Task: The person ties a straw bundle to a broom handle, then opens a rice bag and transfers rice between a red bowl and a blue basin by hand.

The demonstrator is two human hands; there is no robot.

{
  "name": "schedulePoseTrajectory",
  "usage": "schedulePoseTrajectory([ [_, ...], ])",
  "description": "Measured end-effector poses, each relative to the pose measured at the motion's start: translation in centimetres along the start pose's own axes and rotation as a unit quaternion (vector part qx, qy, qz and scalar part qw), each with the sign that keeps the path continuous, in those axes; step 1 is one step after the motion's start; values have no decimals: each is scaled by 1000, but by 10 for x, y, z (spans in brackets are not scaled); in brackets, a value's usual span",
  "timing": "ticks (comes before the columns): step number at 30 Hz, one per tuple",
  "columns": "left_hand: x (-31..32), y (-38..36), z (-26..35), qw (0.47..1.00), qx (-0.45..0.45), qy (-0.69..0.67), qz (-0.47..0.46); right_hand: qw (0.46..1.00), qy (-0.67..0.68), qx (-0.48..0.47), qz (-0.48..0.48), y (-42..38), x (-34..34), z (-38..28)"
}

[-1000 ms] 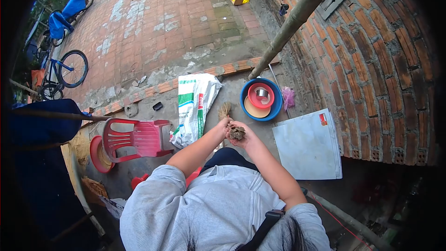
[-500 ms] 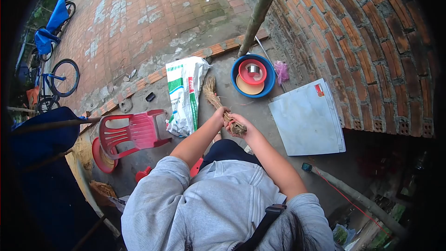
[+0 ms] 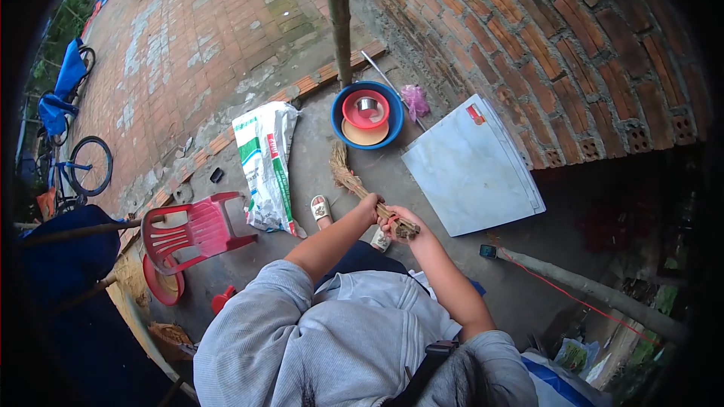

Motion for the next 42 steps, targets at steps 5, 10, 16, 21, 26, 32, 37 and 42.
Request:
schedulePoseTrajectory([
  [5, 78, 1, -43, 997, -32, 25, -67, 993, 42, -74, 84, -88, 0, -8],
  [10, 112, 0, -51, 988, -32, 53, -141, 989, -19, -147, 13, -117, 10, -19],
  [16, 95, -12, -29, 994, 31, 6, -102, 987, -68, -135, 57, -98, 26, -13],
  [21, 44, -30, -1, 996, 64, 8, -54, 988, -130, -80, 11, -90, 61, 1],
  [26, -10, 7, -2, 997, 18, -31, -68, 998, -36, -29, -32, -89, 71, 18],
  [32, -24, 38, -30, 1000, -7, -12, -18, 992, 108, 13, -64, -48, 8, 25],
  [37, 34, 21, -65, 997, -31, 48, -45, 998, 25, -55, 22, -78, -21, 23],
  [42, 82, 0, -67, 983, -7, 134, -126, 976, -78, -135, 154, -116, -3, 16],
])
Point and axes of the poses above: each hand's wrist, its own y-axis towards the middle knuckle, its own x-axis out of the palm, z = x × y, the point moved 7 cm from there along y, towards the middle knuckle, and after that the axes turned 12 degrees about x, right-handed, at the moved point
